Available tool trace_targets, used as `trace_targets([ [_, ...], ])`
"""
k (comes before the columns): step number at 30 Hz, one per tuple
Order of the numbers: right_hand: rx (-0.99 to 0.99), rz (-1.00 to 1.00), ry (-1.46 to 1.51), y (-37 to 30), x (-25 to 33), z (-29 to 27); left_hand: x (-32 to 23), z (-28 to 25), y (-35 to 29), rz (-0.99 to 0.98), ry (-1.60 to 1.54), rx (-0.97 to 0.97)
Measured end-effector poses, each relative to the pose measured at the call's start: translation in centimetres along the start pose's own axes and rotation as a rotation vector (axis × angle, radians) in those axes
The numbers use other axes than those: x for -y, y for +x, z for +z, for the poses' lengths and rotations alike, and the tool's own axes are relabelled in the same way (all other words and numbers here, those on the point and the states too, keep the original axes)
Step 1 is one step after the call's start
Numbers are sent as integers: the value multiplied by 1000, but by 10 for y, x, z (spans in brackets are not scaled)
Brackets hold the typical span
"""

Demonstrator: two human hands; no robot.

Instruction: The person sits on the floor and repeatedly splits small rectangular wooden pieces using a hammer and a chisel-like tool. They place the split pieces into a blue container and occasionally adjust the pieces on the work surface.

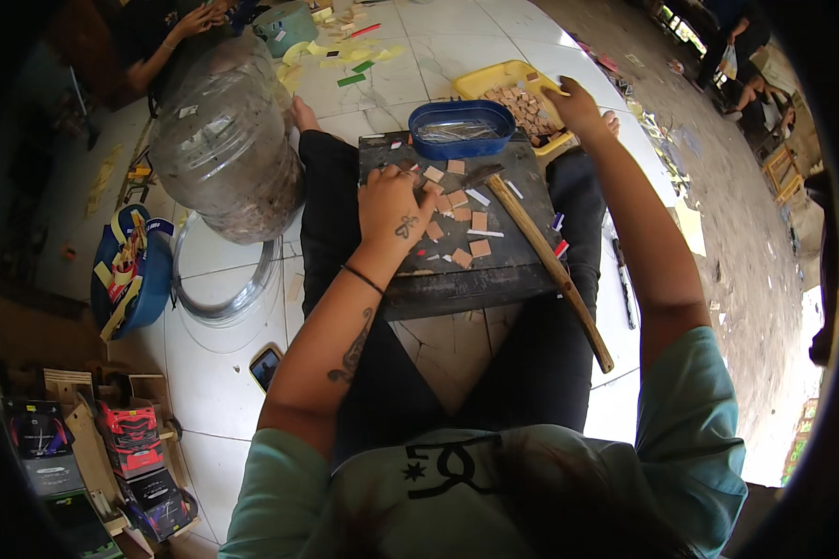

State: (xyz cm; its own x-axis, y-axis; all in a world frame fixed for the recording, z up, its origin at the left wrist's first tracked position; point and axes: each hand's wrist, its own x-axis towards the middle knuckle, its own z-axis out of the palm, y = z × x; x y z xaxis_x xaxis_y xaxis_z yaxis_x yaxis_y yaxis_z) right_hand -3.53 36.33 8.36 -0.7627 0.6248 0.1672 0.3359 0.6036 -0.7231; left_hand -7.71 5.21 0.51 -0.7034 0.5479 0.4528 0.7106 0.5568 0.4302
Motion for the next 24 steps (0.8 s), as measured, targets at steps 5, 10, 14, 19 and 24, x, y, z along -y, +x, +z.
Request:
trace_targets([
  [5,334,-457,-183,1,28,61,-2,13,2,58,-43,-69],
  [10,638,-413,-725,10,60,99,-1,-1,-10,30,-386,-26],
  [14,583,-511,-674,15,58,104,1,-26,-41,110,-494,-22],
  [19,522,-455,-314,12,44,90,-13,-38,-79,16,-552,54],
  [24,477,-99,133,4,45,78,-25,-30,-93,66,-549,37],
])
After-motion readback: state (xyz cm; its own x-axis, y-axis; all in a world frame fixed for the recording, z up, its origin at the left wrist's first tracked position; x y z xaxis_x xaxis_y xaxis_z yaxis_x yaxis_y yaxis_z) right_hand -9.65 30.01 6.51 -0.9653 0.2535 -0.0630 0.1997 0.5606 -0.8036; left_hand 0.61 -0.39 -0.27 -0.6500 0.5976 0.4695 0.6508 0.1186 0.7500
